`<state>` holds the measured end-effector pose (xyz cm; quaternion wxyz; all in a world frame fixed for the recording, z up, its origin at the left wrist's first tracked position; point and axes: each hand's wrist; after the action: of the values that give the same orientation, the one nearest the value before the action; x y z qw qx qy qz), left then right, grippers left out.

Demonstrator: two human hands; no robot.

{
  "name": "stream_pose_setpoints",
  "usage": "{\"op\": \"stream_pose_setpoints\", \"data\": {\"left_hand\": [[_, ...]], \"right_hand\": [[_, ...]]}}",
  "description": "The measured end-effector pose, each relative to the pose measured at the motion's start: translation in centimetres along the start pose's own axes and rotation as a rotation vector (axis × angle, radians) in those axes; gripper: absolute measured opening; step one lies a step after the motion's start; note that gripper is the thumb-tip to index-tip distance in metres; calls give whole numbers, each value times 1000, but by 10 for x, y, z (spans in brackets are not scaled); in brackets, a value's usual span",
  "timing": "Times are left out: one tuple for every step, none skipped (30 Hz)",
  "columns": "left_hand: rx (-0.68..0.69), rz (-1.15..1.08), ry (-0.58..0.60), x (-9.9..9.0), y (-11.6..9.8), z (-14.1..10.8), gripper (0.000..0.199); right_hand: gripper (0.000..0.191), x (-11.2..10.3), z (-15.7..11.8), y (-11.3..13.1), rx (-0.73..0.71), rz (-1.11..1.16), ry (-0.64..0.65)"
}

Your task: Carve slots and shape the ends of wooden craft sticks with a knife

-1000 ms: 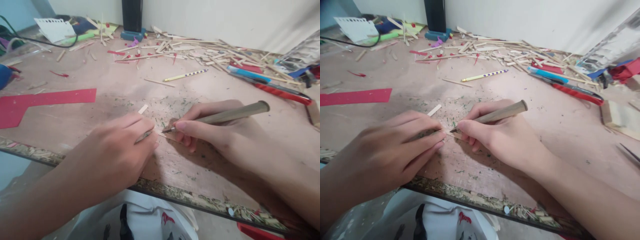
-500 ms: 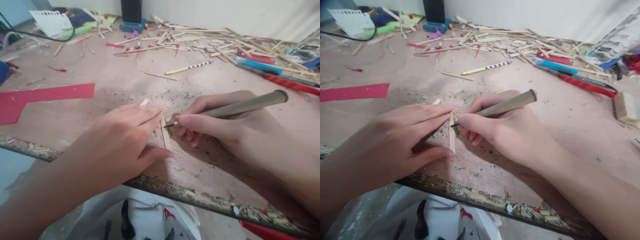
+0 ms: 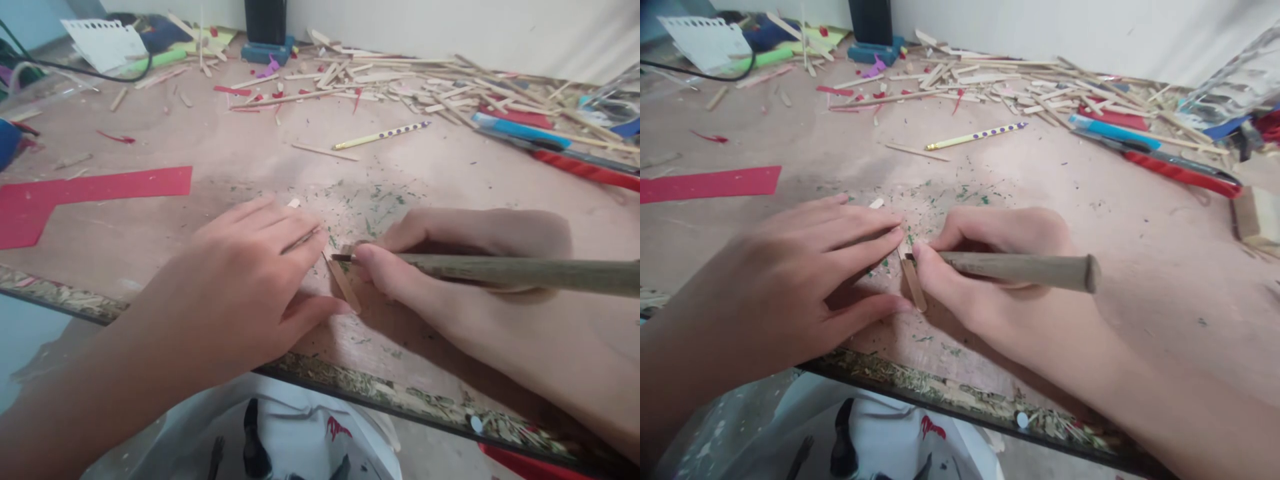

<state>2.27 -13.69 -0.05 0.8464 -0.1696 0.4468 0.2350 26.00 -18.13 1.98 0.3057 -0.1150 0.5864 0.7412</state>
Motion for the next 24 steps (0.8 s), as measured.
{"op": "stream_pose_setpoints", "data": {"left_hand": [[1, 3, -18, -1, 0, 0, 45], [6, 3, -35, -1, 0, 0, 41], [19, -4, -55, -2, 0, 0, 37], [40, -19, -74, -2, 0, 0, 35], [69, -33, -89, -2, 0, -1, 32], [101, -44, -101, -2, 0, -1, 30], [127, -53, -104, -2, 0, -1, 29], [144, -55, -99, -2, 0, 0, 30], [151, -48, -94, -2, 0, 0, 32], [152, -35, -92, -1, -1, 0, 34], [151, -24, -94, -1, -1, 1, 36], [152, -18, -97, -1, -2, 1, 36], [158, -15, -104, 0, -2, 2, 36], [163, -15, -102, 0, -2, 2, 36], [166, -19, -94, 0, -2, 2, 35], [168, -26, -84, -1, -2, 2, 34], [166, -30, -77, -1, -1, 2, 33], [167, -33, -76, -2, -1, 2, 32], [167, -36, -76, -2, 0, 2, 31], [168, -39, -76, -3, 0, 1, 31], [169, -40, -81, -4, 0, 1, 33], [170, -44, -81, -4, 0, 2, 34], [171, -49, -78, -4, 0, 2, 36], [172, -57, -75, -4, -1, 3, 38]], "right_hand": [[31, 1, -1, -1, 3, 19, -4], [31, 1, 0, -2, -2, 25, 7], [31, 1, 0, -3, -8, 25, 25], [30, 0, 1, -3, -9, 30, 39], [28, 0, 2, -4, -3, 43, 49], [27, -1, 3, -4, 11, 55, 54], [25, -2, 3, -4, 24, 63, 53], [25, -2, 3, -5, 29, 61, 50], [25, -2, 3, -5, 23, 48, 49], [27, -3, 3, -6, 14, 28, 56], [29, -3, 2, -6, 7, 8, 62], [31, -3, 2, -7, -1, -7, 68], [32, -3, 2, -8, -11, -16, 71], [32, -3, 1, -9, -21, -16, 72], [32, -3, 1, -9, -31, -7, 70], [32, -3, 1, -10, -46, 3, 65], [31, -3, 1, -11, -63, 11, 60], [30, -3, 1, -11, -77, 13, 58], [29, -3, 1, -12, -89, 11, 57], [27, -3, 1, -12, -98, 4, 58], [27, -4, 1, -12, -104, -6, 59], [27, -4, 1, -12, -104, -15, 59], [28, -5, 1, -12, -100, -23, 53], [29, -5, 1, -12, -96, -29, 49]]}}
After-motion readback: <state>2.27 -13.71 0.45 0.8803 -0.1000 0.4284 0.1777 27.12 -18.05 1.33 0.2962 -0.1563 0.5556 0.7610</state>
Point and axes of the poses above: each hand's wrist, its own z-axis towards the middle knuckle, its own x-axis out of the palm, y = z × x, and after that the axes turned 14 degrees about -y, right-handed
